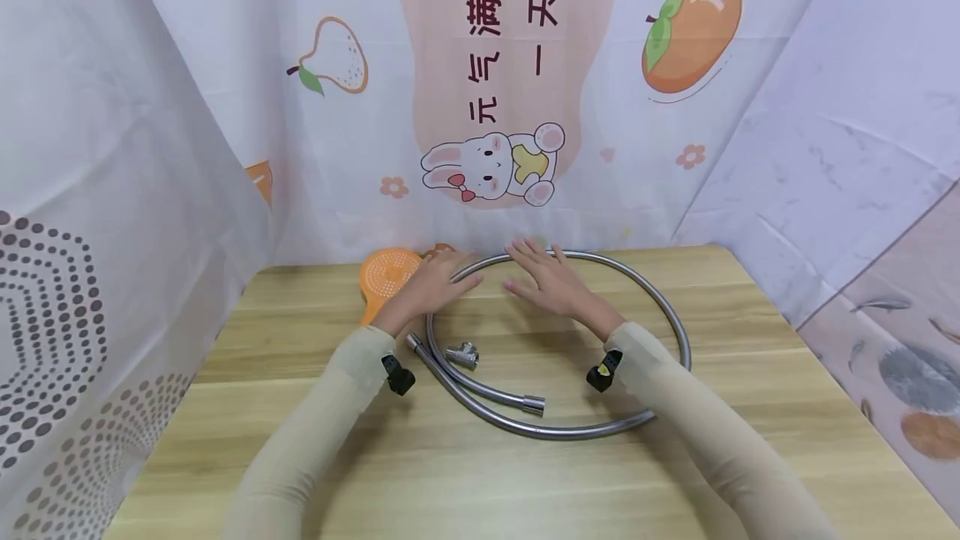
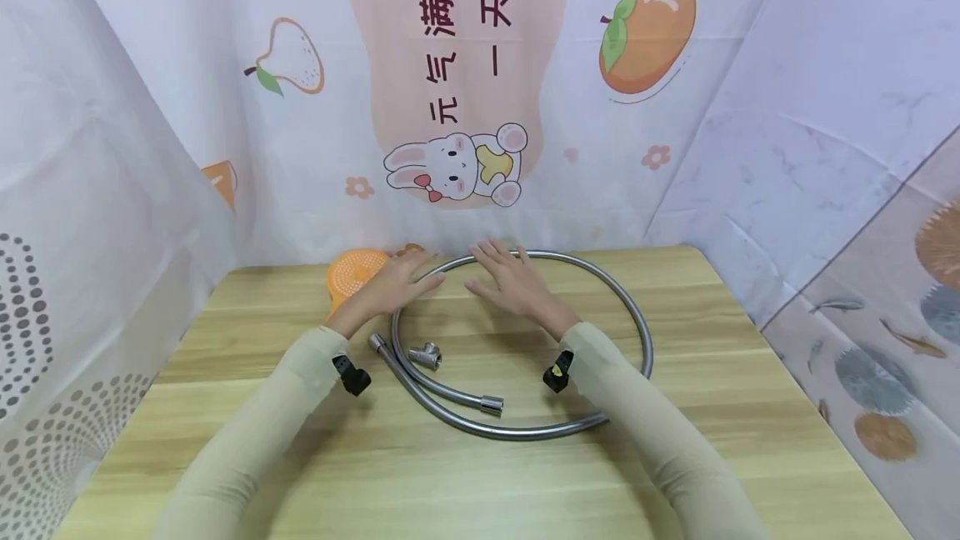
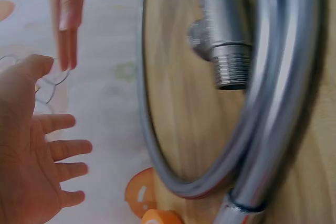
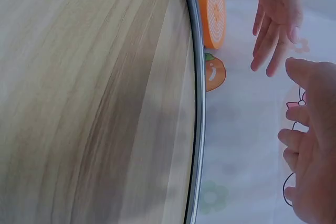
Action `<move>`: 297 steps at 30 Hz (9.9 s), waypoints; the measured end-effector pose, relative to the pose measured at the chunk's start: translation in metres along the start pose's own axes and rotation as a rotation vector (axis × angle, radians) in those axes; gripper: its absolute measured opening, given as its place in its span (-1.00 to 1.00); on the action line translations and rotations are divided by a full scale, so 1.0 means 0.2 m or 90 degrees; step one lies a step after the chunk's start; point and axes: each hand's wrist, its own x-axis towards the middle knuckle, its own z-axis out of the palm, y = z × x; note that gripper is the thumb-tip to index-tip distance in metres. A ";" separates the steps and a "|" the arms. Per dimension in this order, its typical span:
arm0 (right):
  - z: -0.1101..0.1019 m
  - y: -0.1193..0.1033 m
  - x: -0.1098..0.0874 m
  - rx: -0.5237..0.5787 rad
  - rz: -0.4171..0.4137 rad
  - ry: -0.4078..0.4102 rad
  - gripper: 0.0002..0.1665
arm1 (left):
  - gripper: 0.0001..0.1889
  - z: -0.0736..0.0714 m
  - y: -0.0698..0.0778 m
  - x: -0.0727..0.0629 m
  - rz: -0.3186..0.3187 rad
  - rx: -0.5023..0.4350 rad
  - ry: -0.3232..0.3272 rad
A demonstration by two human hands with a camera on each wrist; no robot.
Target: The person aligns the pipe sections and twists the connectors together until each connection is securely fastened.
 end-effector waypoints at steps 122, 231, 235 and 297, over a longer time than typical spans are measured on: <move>0.33 -0.52 0.28 0.748 0.273 -0.544 -0.60 | -0.58 -0.21 -0.53 -0.41 -0.412 -0.487 -0.249; -0.19 -0.32 0.22 0.849 0.020 -0.221 -0.73 | -0.57 -0.36 0.07 0.09 0.030 -1.064 0.346; -0.20 -0.33 0.20 0.877 0.019 -0.224 -0.63 | -0.56 -0.36 0.07 0.08 0.037 -1.088 0.346; -0.20 -0.37 0.18 0.840 0.051 -0.214 -0.63 | -0.37 -0.33 0.08 0.06 0.027 -0.999 0.354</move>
